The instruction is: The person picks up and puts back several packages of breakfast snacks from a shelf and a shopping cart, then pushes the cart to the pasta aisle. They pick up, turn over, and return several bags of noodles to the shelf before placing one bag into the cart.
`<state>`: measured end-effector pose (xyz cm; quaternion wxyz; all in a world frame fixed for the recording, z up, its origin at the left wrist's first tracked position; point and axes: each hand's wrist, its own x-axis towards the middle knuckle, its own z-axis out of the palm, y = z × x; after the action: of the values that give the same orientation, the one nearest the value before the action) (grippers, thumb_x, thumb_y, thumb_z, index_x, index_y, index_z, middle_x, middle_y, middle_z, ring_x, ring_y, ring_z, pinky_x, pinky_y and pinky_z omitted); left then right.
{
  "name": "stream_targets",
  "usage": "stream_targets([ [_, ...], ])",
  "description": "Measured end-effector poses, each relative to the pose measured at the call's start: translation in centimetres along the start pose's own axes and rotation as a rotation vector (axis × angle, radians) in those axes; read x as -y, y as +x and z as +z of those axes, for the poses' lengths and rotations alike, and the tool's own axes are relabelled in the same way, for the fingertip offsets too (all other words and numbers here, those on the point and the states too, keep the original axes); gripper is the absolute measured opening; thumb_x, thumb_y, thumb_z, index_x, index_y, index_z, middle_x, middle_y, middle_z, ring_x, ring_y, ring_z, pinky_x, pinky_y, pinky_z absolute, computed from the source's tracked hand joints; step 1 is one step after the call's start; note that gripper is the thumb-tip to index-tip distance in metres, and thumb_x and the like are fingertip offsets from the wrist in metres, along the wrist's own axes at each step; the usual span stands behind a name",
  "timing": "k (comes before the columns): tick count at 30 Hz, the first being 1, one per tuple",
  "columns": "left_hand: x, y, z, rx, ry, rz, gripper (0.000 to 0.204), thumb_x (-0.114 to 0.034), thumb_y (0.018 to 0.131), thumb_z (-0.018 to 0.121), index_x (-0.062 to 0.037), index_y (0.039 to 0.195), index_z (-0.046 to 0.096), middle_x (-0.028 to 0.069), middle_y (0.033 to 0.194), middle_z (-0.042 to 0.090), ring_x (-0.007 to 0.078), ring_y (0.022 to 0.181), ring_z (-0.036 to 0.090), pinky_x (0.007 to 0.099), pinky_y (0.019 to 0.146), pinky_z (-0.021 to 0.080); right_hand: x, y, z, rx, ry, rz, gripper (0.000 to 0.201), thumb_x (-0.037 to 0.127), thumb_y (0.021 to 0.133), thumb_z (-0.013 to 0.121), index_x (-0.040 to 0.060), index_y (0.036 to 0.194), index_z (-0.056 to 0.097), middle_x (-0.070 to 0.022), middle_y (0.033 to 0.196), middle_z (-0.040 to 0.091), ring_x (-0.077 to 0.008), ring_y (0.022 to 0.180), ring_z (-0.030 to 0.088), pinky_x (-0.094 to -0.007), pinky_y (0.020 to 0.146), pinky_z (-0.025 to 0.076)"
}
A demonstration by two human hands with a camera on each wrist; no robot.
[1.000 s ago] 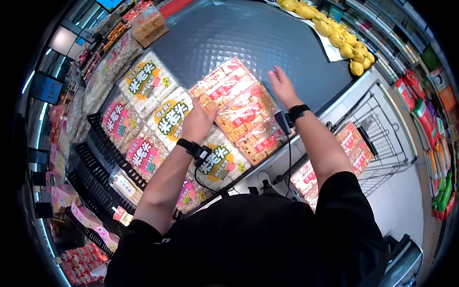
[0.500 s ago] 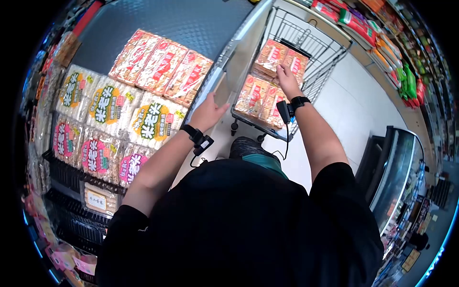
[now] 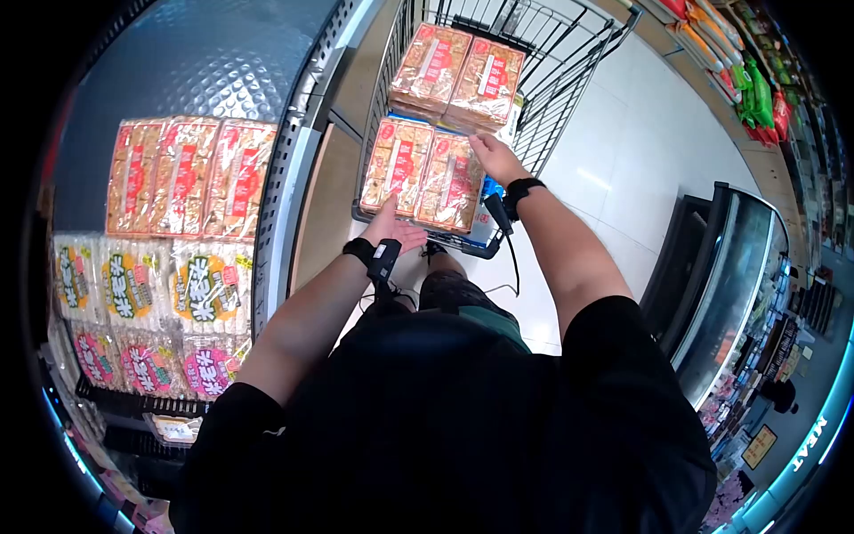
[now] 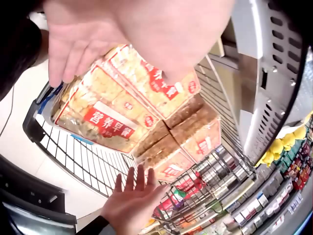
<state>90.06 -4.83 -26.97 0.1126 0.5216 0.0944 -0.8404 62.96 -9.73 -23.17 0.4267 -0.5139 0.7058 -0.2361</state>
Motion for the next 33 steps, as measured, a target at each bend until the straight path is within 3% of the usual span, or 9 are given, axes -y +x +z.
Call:
stream_targets([
  [7,3.7,5.9,2.3,-0.082,-0.111,-0.082,0.108,-0.075,0.079,0.049,0.0012,0.145,0.01,0.0347,0.14,0.025,0.0442,0.131,0.031,0.0507,0.11,0.028,-3.3,6.8,2.8,0.199,-0.325,-0.035,0.058,0.054,0.093,0.043,0.0047,0.12,0.059,-0.0221,0.115,0.062,-0.0358,0.108,0.059,-0.0398,0.093,0.044],
  [12,5.0,7.9,2.8,-0.058,-0.174,0.11,0.101,-0.075,0.079,0.048,-0.0018,0.143,0.02,0.0283,0.136,0.036,0.0425,0.127,0.035,0.054,0.109,0.026,-3.6,8.2,3.8,0.291,-0.578,0.073,0.07,0.067,0.089,0.035,0.0082,0.12,0.057,-0.0221,0.116,0.061,-0.0388,0.113,0.055,-0.0453,0.094,0.043],
  [17,4.6,4.3,3.8,-0.068,-0.036,0.062,0.096,-0.077,0.075,0.049,-0.0052,0.137,0.035,0.0241,0.128,0.046,0.0385,0.118,0.044,0.0529,0.103,0.032,-4.0,7.9,3.6,0.238,-0.564,0.207,0.079,0.075,0.081,0.041,0.0098,0.123,0.054,-0.0225,0.111,0.063,-0.0397,0.109,0.058,-0.0485,0.091,0.046],
  [22,4.0,1.5,1.4,0.077,0.077,-0.018,0.086,-0.071,0.081,0.048,-0.0084,0.138,0.034,0.0218,0.133,0.045,0.0376,0.12,0.044,0.0505,0.101,0.033,1.6,2.5,-0.2,0.187,-0.569,0.21,0.074,0.071,0.081,0.048,0.0078,0.12,0.053,-0.0221,0.104,0.065,-0.0388,0.104,0.06,-0.0488,0.087,0.047],
  [25,1.6,-6.9,3.3,0.044,0.035,0.239,0.074,-0.063,0.087,0.047,-0.0148,0.141,0.03,0.0171,0.14,0.041,0.0367,0.127,0.04,0.0547,0.1,0.032,4.7,0.2,-1.5,0.099,-0.384,0.066,0.071,0.061,0.082,0.058,-0.0039,0.109,0.052,-0.0254,0.088,0.066,-0.0416,0.086,0.064,-0.0442,0.078,0.051],
  [27,0.1,-12.5,3.8,-0.29,0.365,0.522,0.054,-0.044,0.094,0.051,-0.0151,0.137,0.035,0.0097,0.125,0.056,0.021,0.118,0.053,0.048,0.093,0.042,7.7,-1.5,-1.1,0.033,-0.319,-0.034,0.065,0.055,0.083,0.063,-0.0054,0.105,0.053,-0.0257,0.084,0.065,-0.0414,0.082,0.064,-0.0439,0.076,0.051],
  [29,-0.8,-16.3,2.7,-0.217,0.234,0.761,0.05,-0.029,0.094,0.055,-0.0091,0.135,0.036,0.0086,0.123,0.057,0.0162,0.111,0.057,0.034,0.091,0.046,11.0,-2.8,-0.1,-0.044,-0.241,-0.177,0.059,0.048,0.084,0.065,-0.0059,0.103,0.052,-0.0268,0.087,0.065,-0.0405,0.083,0.065,-0.0431,0.075,0.051],
  [31,-2.2,-18.3,-0.2,-0.158,0.21,0.998,0.045,-0.026,0.094,0.056,-0.0057,0.131,0.042,0.01,0.122,0.058,0.0174,0.109,0.058,0.0304,0.09,0.046,15.2,-3.8,1.5,-0.124,-0.087,-0.381,0.056,0.046,0.085,0.065,-0.0063,0.102,0.052,-0.0267,0.091,0.064,-0.0399,0.081,0.065,-0.0425,0.073,0.051],
  [33,-3.0,-22.3,-2.9,-0.336,0.427,1.197,0.049,-0.027,0.093,0.057,-0.0048,0.134,0.041,0.0144,0.127,0.053,0.0193,0.112,0.055,0.0327,0.092,0.045,20.5,-6.2,2.4,-0.106,-0.089,-0.384,0.056,0.046,0.087,0.063,-0.0055,0.105,0.049,-0.0234,0.092,0.064,-0.0335,0.081,0.065,-0.0396,0.072,0.051],
])
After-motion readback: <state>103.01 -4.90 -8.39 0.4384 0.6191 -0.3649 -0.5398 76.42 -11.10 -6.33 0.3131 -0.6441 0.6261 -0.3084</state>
